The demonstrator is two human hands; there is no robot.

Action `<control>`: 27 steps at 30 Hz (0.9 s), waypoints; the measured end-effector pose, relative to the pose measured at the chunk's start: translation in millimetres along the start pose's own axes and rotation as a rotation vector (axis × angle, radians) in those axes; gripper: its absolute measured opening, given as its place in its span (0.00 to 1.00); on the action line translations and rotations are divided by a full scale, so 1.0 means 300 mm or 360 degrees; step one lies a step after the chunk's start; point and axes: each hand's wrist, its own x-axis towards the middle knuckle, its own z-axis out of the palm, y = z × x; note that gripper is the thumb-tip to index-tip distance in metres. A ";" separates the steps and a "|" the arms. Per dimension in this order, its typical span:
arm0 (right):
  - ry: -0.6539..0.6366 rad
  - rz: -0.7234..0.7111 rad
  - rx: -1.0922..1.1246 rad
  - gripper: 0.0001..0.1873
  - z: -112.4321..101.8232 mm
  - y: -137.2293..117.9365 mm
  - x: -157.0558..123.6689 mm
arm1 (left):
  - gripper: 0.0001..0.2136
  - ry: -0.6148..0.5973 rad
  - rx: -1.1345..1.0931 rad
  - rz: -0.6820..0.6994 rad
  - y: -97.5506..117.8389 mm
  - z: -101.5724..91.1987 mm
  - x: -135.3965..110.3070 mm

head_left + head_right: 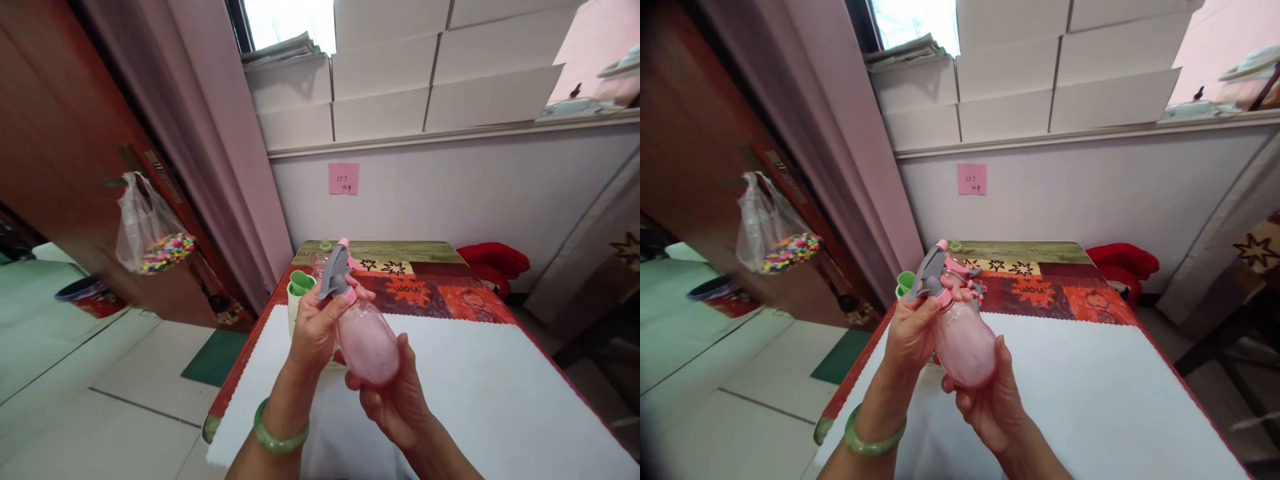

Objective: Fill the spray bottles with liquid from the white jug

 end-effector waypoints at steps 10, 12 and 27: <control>0.0350 -0.1037 -0.0581 0.57 0.004 0.053 0.006 | 0.10 0.0190 -0.0267 0.0009 -0.008 0.020 -0.021; 0.0109 -0.0215 -0.0295 0.52 0.012 0.015 -0.015 | 0.11 0.0179 -0.0261 -0.0029 -0.004 0.018 -0.028; 0.0569 -0.1649 -0.1577 0.45 -0.010 0.071 -0.030 | 0.07 0.0609 -0.0151 0.0285 0.075 0.030 -0.023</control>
